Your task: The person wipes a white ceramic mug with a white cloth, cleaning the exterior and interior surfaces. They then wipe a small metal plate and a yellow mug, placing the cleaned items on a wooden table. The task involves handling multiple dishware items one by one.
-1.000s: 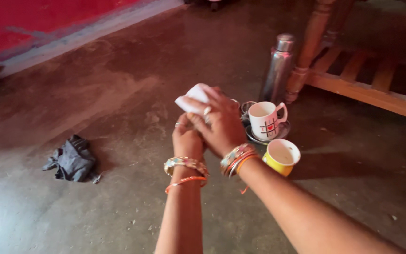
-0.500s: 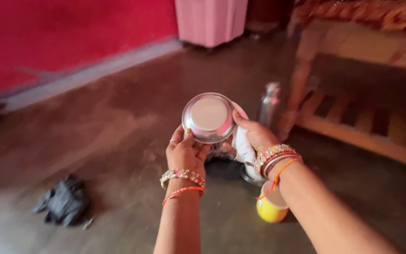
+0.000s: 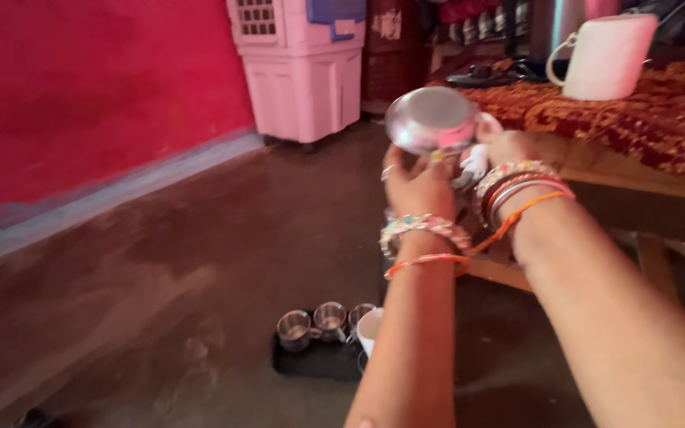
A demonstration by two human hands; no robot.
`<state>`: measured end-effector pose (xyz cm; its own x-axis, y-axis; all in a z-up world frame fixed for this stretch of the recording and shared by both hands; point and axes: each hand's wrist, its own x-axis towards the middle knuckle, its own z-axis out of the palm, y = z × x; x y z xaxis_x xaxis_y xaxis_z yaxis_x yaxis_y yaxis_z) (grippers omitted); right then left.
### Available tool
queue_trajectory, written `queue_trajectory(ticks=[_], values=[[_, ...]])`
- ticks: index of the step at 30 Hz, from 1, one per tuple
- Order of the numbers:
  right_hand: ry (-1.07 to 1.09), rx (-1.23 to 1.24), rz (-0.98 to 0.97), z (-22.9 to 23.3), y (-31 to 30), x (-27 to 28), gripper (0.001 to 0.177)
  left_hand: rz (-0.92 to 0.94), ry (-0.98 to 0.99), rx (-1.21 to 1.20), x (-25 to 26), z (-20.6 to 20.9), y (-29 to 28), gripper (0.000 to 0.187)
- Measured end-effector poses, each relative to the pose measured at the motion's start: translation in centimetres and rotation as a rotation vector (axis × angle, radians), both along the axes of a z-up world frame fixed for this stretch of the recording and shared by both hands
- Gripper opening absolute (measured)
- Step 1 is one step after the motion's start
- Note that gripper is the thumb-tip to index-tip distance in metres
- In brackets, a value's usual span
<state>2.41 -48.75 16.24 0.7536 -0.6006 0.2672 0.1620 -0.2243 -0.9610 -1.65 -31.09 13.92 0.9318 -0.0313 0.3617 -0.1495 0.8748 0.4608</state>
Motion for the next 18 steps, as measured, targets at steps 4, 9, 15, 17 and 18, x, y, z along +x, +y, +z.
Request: queue_trajectory(ticks=[4, 9, 15, 17, 18], values=[[-0.209, 0.068, -0.021, 3.2, -7.9, -1.8, 0.045, -0.2, -0.289, -0.092, 0.3, 2.4, -8.4, 0.07], [-0.257, 0.024, -0.24, 7.9, -10.0, -6.4, 0.045, -0.441, -0.189, 0.193, -0.4, 4.4, -19.2, 0.074], [-0.257, -0.029, -0.46, 11.1, -15.1, -11.1, 0.045, -0.493, -0.233, 0.34, -4.1, 4.8, -28.6, 0.065], [-0.253, -0.03, -0.508, 10.9, -16.4, -11.8, 0.045, -0.483, -0.279, 0.369, -5.5, 5.4, -29.4, 0.059], [-0.253, -0.032, -0.534, 10.8, -17.1, -12.2, 0.045, -0.477, -0.302, 0.384, -6.3, 5.9, -29.4, 0.057]])
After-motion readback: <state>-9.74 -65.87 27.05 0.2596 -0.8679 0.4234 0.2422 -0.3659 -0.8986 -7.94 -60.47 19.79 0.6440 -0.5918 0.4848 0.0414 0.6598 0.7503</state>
